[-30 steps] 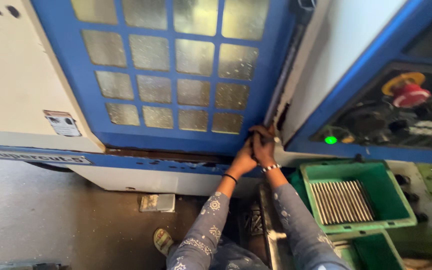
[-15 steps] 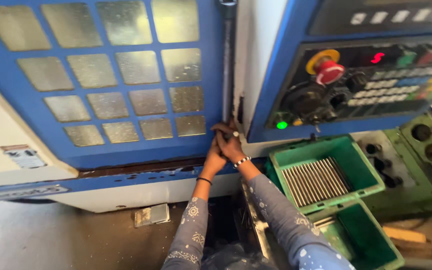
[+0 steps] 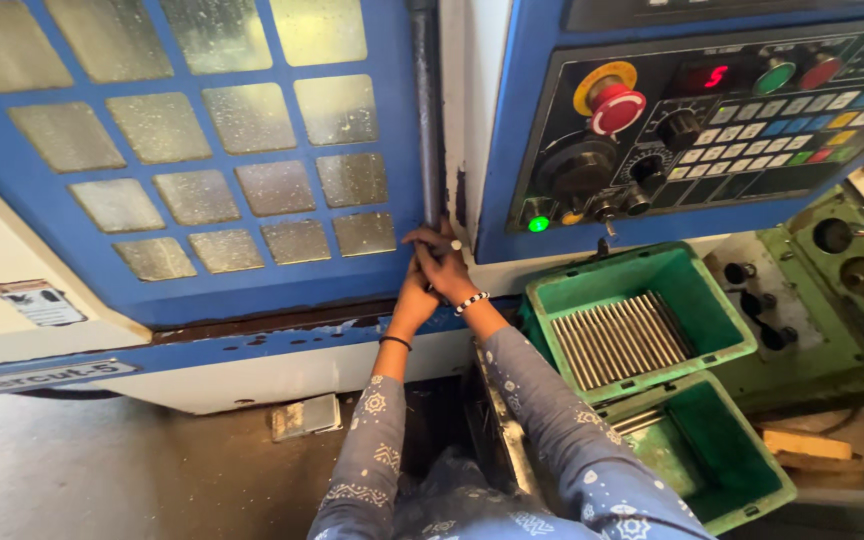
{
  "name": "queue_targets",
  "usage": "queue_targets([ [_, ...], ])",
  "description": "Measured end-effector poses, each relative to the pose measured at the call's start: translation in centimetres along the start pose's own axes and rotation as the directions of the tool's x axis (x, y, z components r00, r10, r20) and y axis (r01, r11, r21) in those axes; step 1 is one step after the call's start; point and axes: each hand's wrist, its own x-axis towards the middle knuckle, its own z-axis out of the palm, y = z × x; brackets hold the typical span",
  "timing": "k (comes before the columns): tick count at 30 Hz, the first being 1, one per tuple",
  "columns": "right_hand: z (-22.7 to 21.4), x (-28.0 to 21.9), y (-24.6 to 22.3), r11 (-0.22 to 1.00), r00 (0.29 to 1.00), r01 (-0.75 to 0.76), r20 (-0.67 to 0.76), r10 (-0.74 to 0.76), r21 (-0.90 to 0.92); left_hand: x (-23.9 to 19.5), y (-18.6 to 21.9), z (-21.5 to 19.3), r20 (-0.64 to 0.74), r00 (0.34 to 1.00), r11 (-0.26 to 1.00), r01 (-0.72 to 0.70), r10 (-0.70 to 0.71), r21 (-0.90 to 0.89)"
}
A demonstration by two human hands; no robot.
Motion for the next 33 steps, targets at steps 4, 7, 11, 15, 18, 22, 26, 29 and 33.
queue_targets([
  [4, 0.1, 0.0, 0.2, 0.995, 0.996, 0.085, -0.020, -0.086, -0.053, 0.0, -0.4, -0.1, -0.008, 0.998, 0.998, -0.065, 0.065, 0.027],
  [7, 0.0, -0.3, 0.3, 0.997, 0.998, 0.067, -0.012, -0.067, 0.040, 0.0, -0.4, -0.1, 0.032, 0.997, 0.992, 0.072, -0.069, -0.101],
  [11, 0.0, -0.1, 0.4, 0.997, 0.997, 0.075, -0.010, -0.075, 0.013, 0.1, -0.3, -0.3, 0.014, 0.997, 0.997, -0.072, 0.072, 0.008],
  [15, 0.0, -0.1, 1.0, 0.997, 1.000, -0.005, 0.011, 0.004, 0.075, 0.3, -0.4, 0.0, 0.011, 0.999, 0.997, -0.037, 0.037, -0.066],
  [18, 0.0, -0.1, 1.3, 0.996, 0.998, -0.054, 0.018, 0.053, 0.069, 0.3, -0.5, 0.2, 0.006, 0.994, 0.994, -0.112, 0.112, -0.005],
  [22, 0.1, 0.2, 0.6, 1.000, 1.000, -0.001, -0.008, 0.001, 0.029, 0.2, -0.6, -0.1, 0.012, 0.999, 0.999, -0.050, 0.050, 0.010],
  [26, -0.1, -0.1, -0.3, 0.998, 0.999, 0.033, -0.029, -0.034, -0.057, 0.0, -0.7, -0.2, -0.005, 0.999, 0.998, -0.050, 0.050, 0.042],
  [29, -0.2, -0.4, 0.0, 0.998, 0.999, 0.005, -0.050, -0.008, -0.055, -0.1, -0.3, -0.1, 0.004, 1.000, 0.999, -0.025, 0.024, 0.036],
  [33, 0.7, -0.1, 1.4, 0.963, 0.972, -0.233, 0.029, 0.231, 0.138, -0.2, 0.5, -0.8, -0.016, 0.999, 0.999, -0.044, 0.045, 0.019],
])
